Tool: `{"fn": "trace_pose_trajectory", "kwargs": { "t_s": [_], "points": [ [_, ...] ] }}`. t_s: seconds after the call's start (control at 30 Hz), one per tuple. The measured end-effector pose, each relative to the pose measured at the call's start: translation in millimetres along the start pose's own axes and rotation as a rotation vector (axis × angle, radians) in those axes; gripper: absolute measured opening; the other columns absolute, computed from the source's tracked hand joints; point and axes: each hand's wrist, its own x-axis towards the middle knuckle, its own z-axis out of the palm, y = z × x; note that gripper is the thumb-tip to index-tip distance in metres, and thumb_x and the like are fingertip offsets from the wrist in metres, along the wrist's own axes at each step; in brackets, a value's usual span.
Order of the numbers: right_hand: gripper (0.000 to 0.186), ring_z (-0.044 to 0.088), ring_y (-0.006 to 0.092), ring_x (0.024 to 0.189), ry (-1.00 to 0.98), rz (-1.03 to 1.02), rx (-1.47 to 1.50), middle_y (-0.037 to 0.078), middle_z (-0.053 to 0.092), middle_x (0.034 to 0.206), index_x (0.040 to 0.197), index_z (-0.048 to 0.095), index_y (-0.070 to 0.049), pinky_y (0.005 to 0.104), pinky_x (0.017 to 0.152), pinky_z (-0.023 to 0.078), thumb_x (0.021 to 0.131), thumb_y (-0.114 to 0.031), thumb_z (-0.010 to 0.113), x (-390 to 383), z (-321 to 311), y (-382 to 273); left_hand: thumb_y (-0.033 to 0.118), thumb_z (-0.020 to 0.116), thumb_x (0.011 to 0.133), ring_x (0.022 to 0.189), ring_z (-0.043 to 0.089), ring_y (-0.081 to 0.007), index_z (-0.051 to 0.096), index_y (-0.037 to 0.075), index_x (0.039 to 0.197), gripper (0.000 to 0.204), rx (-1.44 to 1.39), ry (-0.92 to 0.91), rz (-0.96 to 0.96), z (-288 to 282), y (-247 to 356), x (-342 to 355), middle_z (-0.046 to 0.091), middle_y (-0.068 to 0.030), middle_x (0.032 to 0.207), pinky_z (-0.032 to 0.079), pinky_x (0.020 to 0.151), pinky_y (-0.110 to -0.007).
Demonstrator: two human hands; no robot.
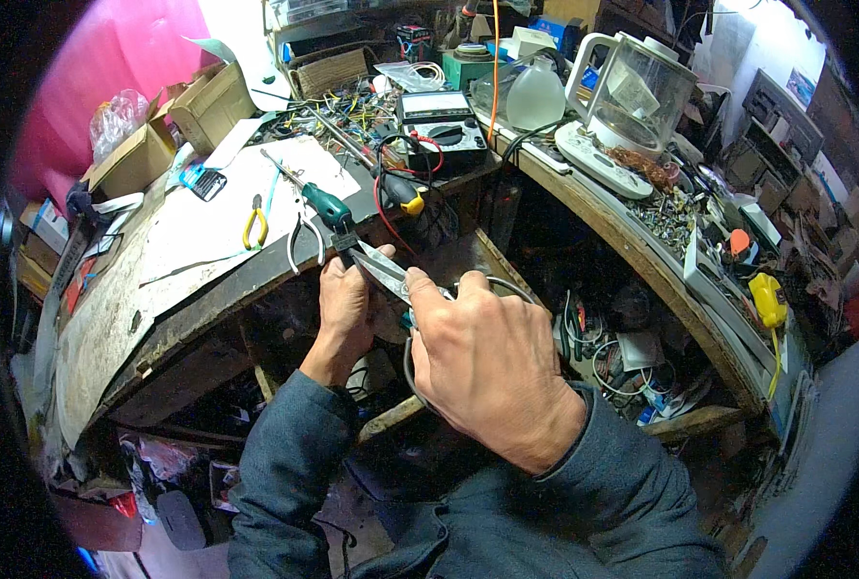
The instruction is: The person uses pliers to cut wires and remove a casing from a small electronic device. They then handle the exposed circuit board and components, inspecting the internal parts.
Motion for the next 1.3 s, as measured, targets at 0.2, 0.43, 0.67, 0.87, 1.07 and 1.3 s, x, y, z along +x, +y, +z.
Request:
{"fn": "trace_pose_trajectory", "kwargs": {
  "t_s": [0.2,0.43,0.67,0.87,1.07,1.3],
  "points": [
    [0.047,0.067,0.0384,0.071,-0.018,0.059,0.011,0.020,0.063,0.081,0.127,0.070,-0.010,0.0461,0.064,0.054,0.082,-0.023,0.075,2.0,-2.7,1.2,0.033,0.075,0.094,0.038,0.039,-0.0044,0.073,0.012,0.090,0.021,-0.019,-0.017,-0.055,5.3,15.1,-10.8,0.056,0.0059,0.061,0.024,0.036,-0.025],
    [0.045,0.066,0.0380,0.070,-0.011,0.058,0.023,0.019,0.063,0.080,0.126,0.071,-0.010,0.0462,0.063,0.053,0.083,-0.023,0.075,4.5,-4.1,0.8,0.034,0.077,0.093,0.036,0.037,-0.0048,0.069,0.015,0.082,0.023,-0.023,0.000,-0.074,7.1,15.3,-10.6,0.052,0.0058,0.055,0.022,0.035,-0.025],
    [0.044,0.066,0.0374,0.069,-0.021,0.064,0.022,0.019,0.062,0.080,0.125,0.072,-0.011,0.0460,0.061,0.052,0.082,-0.023,0.076,7.2,-5.3,-1.1,0.026,0.074,0.093,0.030,0.036,-0.0093,0.069,0.005,0.088,0.022,-0.024,0.036,-0.078,11.1,19.7,-9.8,0.051,0.0008,0.049,0.030,0.032,-0.027],
    [0.044,0.066,0.0373,0.068,0.004,0.018,0.040,0.018,0.062,0.079,0.124,0.072,-0.010,0.0459,0.061,0.052,0.081,-0.023,0.077,7.7,-4.2,3.9,0.025,0.074,0.093,0.031,0.038,-0.0092,0.069,0.004,0.089,0.021,0.011,-0.011,-0.066,4.5,16.8,-6.7,0.053,0.0004,0.051,0.038,0.035,-0.027],
    [0.043,0.066,0.0362,0.073,-0.032,0.003,0.041,0.017,0.063,0.079,0.121,0.073,-0.010,0.0451,0.065,0.053,0.081,-0.023,0.077,11.4,-7.6,11.0,0.027,0.077,0.092,0.040,0.042,-0.0057,0.071,0.011,0.085,0.018,0.015,0.026,-0.019,5.1,7.4,-5.6,0.058,0.0039,0.059,0.027,0.038,-0.025],
    [0.042,0.066,0.0357,0.073,-0.077,-0.038,0.026,0.016,0.062,0.078,0.118,0.074,-0.011,0.0449,0.066,0.053,0.078,-0.023,0.077,14.1,-11.4,21.4,0.016,0.073,0.094,0.056,0.053,-0.0054,0.070,0.005,0.094,0.011,0.050,0.086,0.107,10.9,-1.1,-4.2,0.068,0.0010,0.078,0.039,0.048,-0.023]
  ]
}}
